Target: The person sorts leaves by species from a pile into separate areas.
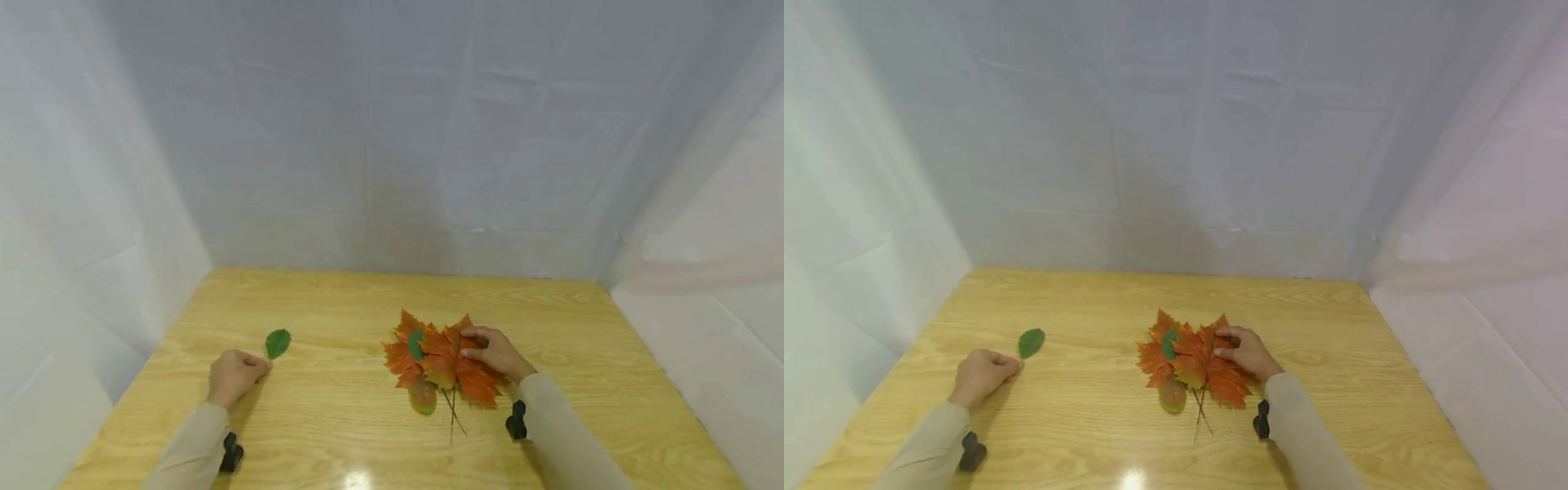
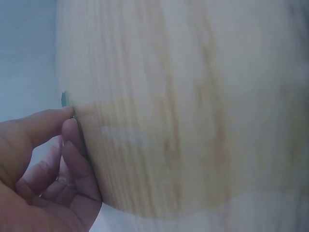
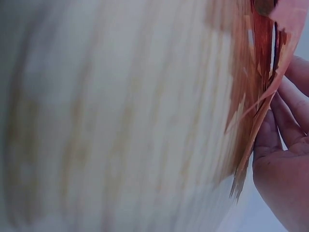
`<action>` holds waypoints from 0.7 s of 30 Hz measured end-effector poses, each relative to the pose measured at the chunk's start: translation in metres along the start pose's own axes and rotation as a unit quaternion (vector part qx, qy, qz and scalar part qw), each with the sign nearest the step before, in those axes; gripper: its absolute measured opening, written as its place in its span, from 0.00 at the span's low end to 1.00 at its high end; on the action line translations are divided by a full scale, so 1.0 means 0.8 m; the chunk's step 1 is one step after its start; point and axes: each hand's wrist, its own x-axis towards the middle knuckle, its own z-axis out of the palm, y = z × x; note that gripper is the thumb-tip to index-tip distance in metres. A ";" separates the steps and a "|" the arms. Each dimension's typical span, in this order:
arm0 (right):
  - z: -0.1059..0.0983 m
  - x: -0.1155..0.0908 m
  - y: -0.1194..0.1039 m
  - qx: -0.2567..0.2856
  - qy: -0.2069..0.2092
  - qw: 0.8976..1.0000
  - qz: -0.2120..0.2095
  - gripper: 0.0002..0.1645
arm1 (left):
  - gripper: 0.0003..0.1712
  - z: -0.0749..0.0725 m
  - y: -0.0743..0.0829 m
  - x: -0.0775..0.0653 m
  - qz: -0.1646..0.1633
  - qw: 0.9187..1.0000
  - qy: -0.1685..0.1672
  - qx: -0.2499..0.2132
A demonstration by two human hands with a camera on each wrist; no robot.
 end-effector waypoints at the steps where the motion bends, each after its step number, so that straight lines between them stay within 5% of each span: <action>1: 0.000 0.000 -0.001 -0.001 0.000 1.000 -0.002 0.26 | 0.13 0.000 0.000 0.000 -0.002 1.000 -0.001 0.000; 13: 0.000 0.002 -0.001 0.003 -0.005 1.000 -0.010 0.26 | 0.13 0.000 -0.001 -0.003 0.009 1.000 0.007 0.008; 21: -0.012 -0.003 -0.004 0.051 -0.002 0.999 0.010 0.28 | 0.13 0.002 0.000 -0.002 0.009 1.000 0.012 0.008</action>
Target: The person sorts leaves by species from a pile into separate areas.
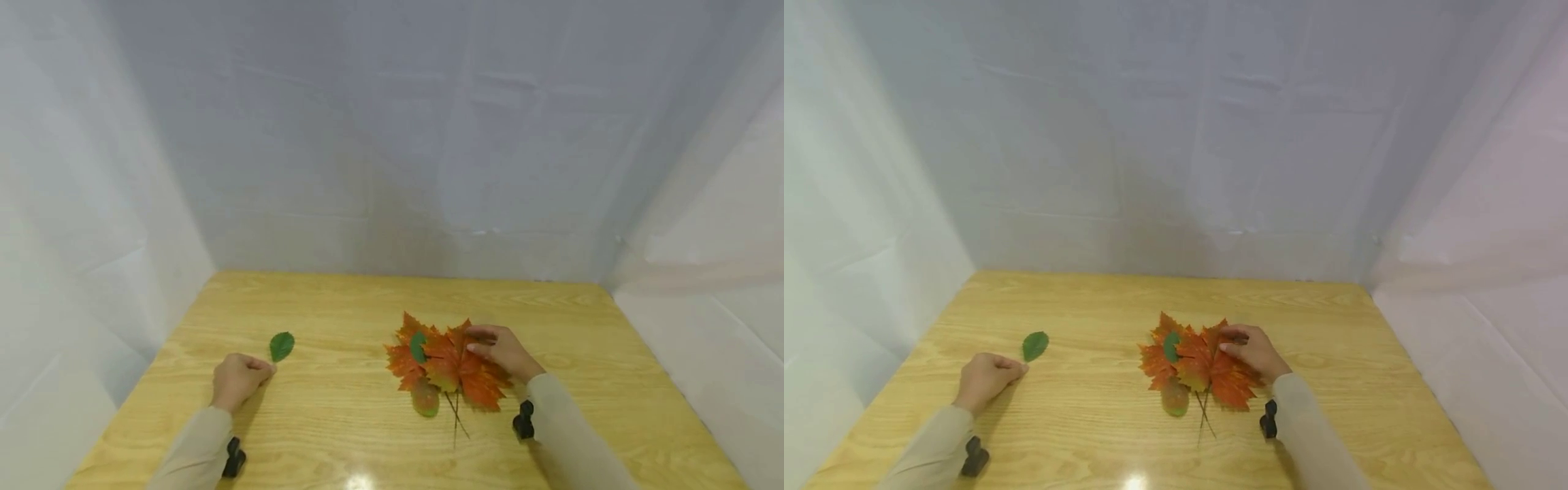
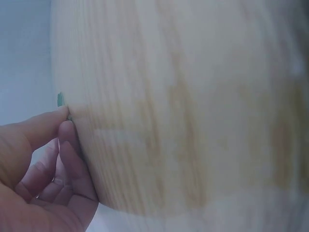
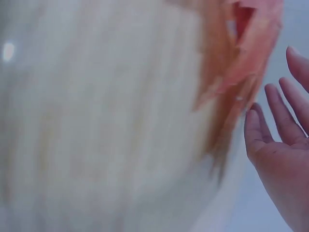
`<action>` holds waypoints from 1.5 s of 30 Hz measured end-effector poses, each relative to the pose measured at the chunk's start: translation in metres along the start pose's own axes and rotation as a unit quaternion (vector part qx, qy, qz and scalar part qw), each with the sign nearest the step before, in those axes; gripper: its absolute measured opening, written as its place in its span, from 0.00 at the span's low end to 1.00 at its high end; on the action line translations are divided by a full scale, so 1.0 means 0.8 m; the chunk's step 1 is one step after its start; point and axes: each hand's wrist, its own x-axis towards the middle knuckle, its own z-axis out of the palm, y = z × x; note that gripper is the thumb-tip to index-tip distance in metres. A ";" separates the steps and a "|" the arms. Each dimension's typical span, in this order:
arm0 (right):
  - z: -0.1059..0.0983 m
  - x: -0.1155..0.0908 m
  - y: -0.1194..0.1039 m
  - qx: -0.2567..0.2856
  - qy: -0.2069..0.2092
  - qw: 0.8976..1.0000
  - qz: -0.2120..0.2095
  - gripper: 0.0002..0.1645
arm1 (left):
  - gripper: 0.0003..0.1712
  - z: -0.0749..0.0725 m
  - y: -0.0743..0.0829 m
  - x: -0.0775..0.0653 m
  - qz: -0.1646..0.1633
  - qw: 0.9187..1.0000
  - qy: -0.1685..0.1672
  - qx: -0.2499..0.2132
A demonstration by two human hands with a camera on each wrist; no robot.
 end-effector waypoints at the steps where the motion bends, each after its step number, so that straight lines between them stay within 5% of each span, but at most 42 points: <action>1: -0.001 0.000 -0.004 0.006 0.003 1.000 0.003 0.29 | 0.13 0.000 0.000 0.000 0.000 1.000 0.001 0.000; 11: 0.007 0.019 -0.054 0.010 0.002 0.999 -0.043 0.28 | 0.13 -0.003 -0.005 -0.002 0.001 1.000 0.005 0.000; 19: 0.033 0.047 -0.085 -0.016 -0.039 0.998 -0.048 0.24 | 0.13 -0.003 -0.008 -0.003 -0.002 1.000 0.008 -0.002; 27: 0.061 0.066 -0.076 -0.031 -0.085 0.995 -0.030 0.23 | 0.12 0.000 -0.007 -0.006 -0.003 1.000 0.008 -0.006; 45: 0.073 0.073 -0.067 -0.092 -0.071 0.992 -0.043 0.09 | 0.12 0.003 0.000 -0.006 -0.001 1.000 0.013 -0.013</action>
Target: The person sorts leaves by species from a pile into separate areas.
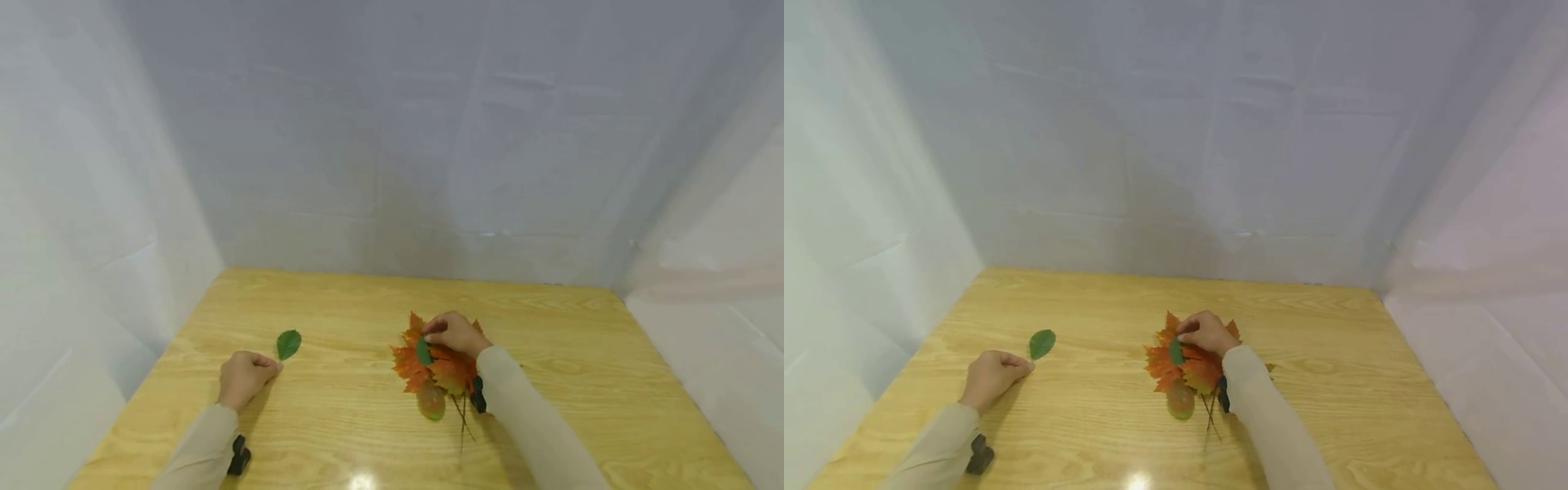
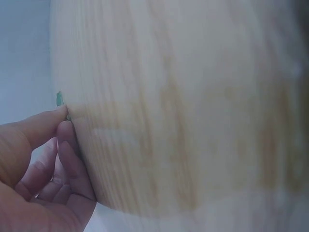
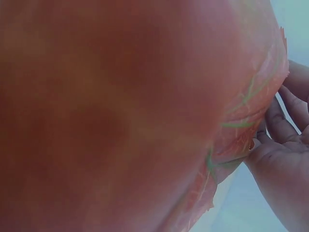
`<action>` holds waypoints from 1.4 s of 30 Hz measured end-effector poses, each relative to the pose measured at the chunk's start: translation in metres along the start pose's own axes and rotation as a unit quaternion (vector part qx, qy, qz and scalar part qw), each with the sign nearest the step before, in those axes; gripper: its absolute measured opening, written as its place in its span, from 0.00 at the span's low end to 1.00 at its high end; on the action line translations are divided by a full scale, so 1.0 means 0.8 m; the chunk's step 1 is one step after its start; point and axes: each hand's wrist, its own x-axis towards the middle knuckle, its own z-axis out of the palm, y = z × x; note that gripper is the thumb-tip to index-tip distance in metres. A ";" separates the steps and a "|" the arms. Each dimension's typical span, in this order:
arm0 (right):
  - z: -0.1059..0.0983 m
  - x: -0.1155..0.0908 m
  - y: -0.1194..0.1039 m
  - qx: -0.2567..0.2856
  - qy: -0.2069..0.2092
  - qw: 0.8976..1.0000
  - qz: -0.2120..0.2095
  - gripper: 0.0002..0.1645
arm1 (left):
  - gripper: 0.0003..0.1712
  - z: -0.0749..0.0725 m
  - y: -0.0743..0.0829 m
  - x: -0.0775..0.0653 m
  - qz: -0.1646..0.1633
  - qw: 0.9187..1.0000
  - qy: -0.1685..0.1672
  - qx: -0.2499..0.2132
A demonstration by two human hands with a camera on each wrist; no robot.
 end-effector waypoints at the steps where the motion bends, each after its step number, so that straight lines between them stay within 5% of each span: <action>1: 0.000 0.000 0.000 -0.001 0.002 1.000 -0.002 0.08 | 0.12 0.000 0.001 0.000 0.002 1.000 0.000 0.000; 11: 0.000 0.002 0.005 -0.008 0.008 1.000 -0.007 0.04 | 0.12 -0.001 0.004 -0.003 -0.006 1.000 -0.006 -0.002; 23: -0.001 -0.002 -0.002 -0.027 -0.047 0.999 0.000 0.05 | 0.12 0.000 0.003 -0.003 -0.004 1.000 -0.006 -0.005; 31: -0.001 0.001 0.003 -0.048 -0.046 0.998 -0.016 0.03 | 0.11 0.003 0.000 -0.003 0.014 1.000 0.007 -0.008; 42: -0.006 0.005 0.014 -0.004 -0.033 0.999 -0.034 0.05 | 0.11 0.001 0.001 -0.003 0.011 1.000 0.008 -0.004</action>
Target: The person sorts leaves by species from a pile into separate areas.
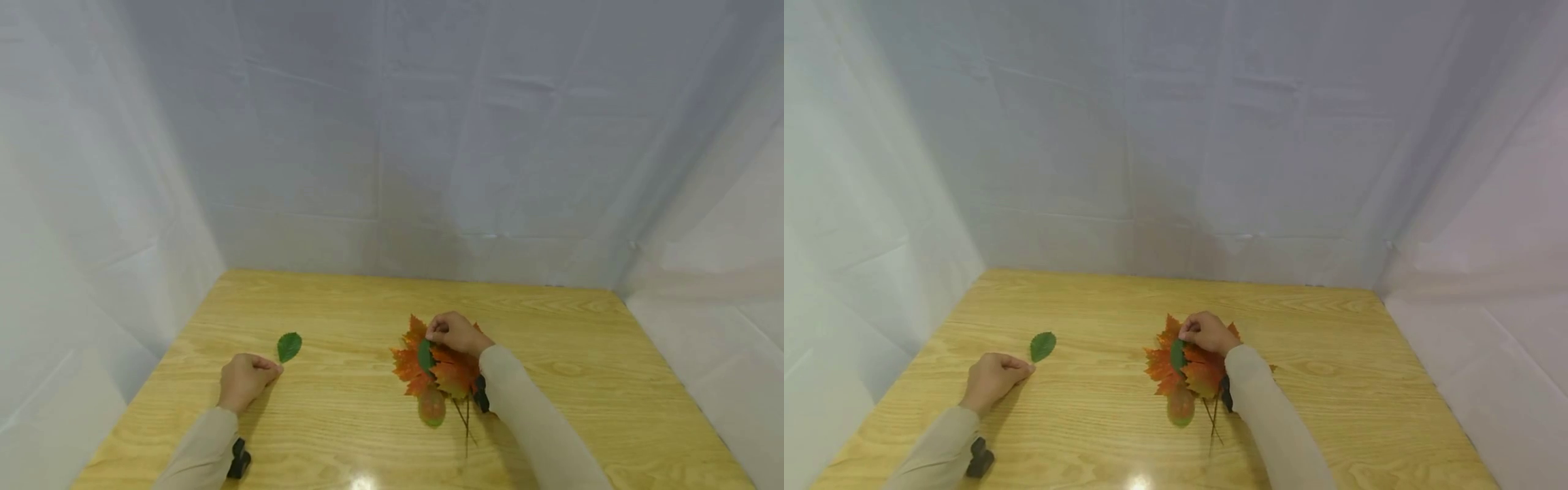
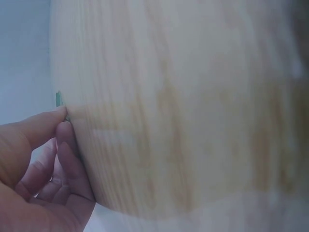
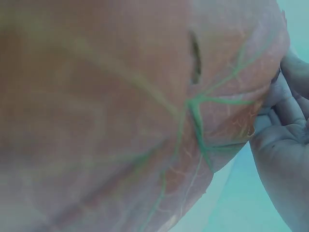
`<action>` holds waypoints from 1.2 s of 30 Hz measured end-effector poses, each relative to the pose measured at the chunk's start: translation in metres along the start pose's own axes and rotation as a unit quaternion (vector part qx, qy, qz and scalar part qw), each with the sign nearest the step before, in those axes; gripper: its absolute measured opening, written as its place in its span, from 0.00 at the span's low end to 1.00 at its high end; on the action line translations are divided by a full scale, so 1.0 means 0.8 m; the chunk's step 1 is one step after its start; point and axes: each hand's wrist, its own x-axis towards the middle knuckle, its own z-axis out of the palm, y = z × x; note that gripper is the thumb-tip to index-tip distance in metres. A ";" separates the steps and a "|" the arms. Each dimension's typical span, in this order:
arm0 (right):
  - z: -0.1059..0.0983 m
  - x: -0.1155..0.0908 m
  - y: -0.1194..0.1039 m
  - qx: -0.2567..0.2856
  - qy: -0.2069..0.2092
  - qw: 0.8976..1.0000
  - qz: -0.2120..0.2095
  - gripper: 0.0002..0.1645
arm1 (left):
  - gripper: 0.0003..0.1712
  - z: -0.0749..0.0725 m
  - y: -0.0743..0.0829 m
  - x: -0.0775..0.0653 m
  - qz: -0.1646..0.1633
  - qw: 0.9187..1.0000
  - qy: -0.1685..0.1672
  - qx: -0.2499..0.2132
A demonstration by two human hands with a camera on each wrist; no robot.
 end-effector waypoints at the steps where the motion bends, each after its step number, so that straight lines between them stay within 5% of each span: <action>1: -0.001 0.000 -0.001 0.013 -0.001 1.000 0.001 0.05 | 0.11 0.000 0.000 0.000 -0.001 1.000 0.000 0.000; 7: -0.003 -0.004 -0.010 0.078 0.002 0.997 0.011 0.07 | 0.11 -0.001 -0.002 0.000 -0.006 1.000 -0.003 -0.002; 15: -0.003 -0.005 -0.023 0.094 0.028 0.994 0.048 0.18 | 0.11 -0.002 -0.001 0.001 -0.006 1.000 -0.002 -0.001; 27: -0.002 -0.002 -0.043 0.132 -0.005 0.991 -0.003 0.24 | 0.11 -0.002 0.001 0.001 -0.005 1.000 -0.001 -0.003; 36: 0.030 0.018 -0.062 0.134 0.034 0.990 0.024 0.11 | 0.12 -0.004 0.001 0.004 -0.010 1.000 -0.006 -0.005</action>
